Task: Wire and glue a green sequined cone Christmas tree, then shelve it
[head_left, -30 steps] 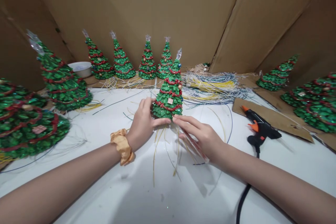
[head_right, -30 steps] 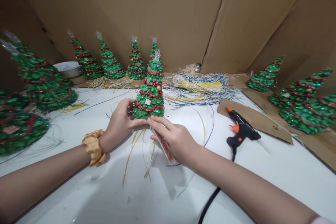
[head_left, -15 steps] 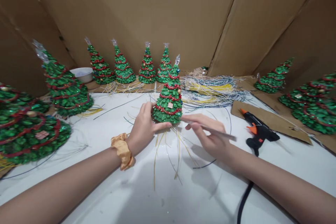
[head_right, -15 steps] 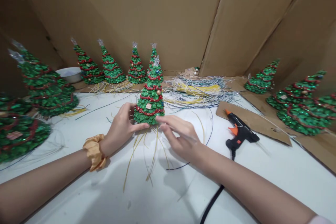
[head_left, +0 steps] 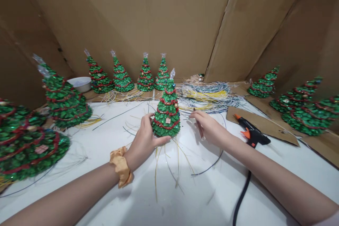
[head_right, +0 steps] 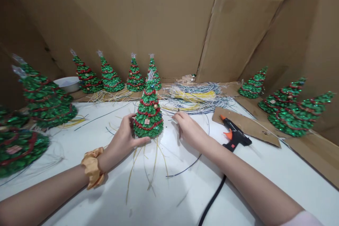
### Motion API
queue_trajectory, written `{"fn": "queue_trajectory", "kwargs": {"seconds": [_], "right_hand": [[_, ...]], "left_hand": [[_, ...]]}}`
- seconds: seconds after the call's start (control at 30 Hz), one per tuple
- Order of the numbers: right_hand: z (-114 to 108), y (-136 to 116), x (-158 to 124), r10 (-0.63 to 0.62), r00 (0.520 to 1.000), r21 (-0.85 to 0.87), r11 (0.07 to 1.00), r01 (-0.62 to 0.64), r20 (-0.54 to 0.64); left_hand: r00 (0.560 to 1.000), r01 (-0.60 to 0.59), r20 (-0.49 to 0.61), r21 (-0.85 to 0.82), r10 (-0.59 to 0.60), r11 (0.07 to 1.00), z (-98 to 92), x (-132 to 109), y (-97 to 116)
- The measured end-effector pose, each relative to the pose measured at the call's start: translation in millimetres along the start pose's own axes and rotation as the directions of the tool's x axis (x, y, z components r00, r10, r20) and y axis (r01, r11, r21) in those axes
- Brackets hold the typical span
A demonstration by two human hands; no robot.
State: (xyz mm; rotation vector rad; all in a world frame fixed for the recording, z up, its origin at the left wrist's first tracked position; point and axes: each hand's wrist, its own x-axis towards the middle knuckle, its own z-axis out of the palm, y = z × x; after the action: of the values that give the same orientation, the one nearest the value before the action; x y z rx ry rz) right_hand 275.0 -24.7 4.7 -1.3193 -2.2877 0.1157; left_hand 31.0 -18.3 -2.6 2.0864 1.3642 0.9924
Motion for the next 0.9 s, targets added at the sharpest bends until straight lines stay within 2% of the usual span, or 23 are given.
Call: {"fn": "queue_trajectory", "kwargs": {"seconds": [0.1, 0.23, 0.33, 0.43, 0.53, 0.6, 0.67, 0.77, 0.9], "right_hand": [[-5, -1, -1, -0.017, 0.998, -0.024, 1.000, 0.018, 0.068], [-35, -12, 12, 0.046, 0.995, 0.010, 0.999, -0.045, -0.091], [-62, -30, 37, 0.079, 0.982, 0.117, 0.991, -0.060, -0.170], [-73, -50, 71, 0.017, 0.996, 0.228, 0.974, 0.005, -0.092], [-69, -62, 100, -0.015, 0.999, 0.256, 0.967, 0.003, 0.043], [-66, -65, 112, -0.005, 0.998, 0.278, 0.960, -0.013, 0.064], [-68, -68, 118, 0.005, 1.000, 0.311, 0.950, -0.013, 0.024], [-85, -78, 124, 0.031, 0.994, 0.322, 0.947, 0.006, -0.109], [-119, -102, 141, 0.056, 0.935, 0.177, 0.984, 0.007, -0.349]], "left_hand": [[1.000, -0.017, 0.009, 0.008, 0.017, 1.000, -0.2, -1, 1], [0.999, -0.041, 0.001, 0.050, 0.041, 0.998, -0.7, -2, 1], [0.998, -0.062, 0.006, 0.072, 0.062, 0.995, -0.4, -3, 0], [0.998, -0.066, 0.022, 0.063, 0.065, 0.996, -0.1, -4, -1], [0.998, -0.039, 0.042, 0.029, 0.037, 0.999, -1.1, -4, -3], [0.999, -0.017, 0.048, 0.001, 0.017, 1.000, -2.9, -3, -3], [0.999, -0.035, 0.036, -0.048, 0.037, 0.998, -5.6, 0, -2], [0.996, -0.091, -0.006, -0.205, 0.092, 0.974, -10.9, 5, 1], [0.996, -0.090, -0.015, -0.352, 0.091, 0.932, -19.6, 8, 4]]}}
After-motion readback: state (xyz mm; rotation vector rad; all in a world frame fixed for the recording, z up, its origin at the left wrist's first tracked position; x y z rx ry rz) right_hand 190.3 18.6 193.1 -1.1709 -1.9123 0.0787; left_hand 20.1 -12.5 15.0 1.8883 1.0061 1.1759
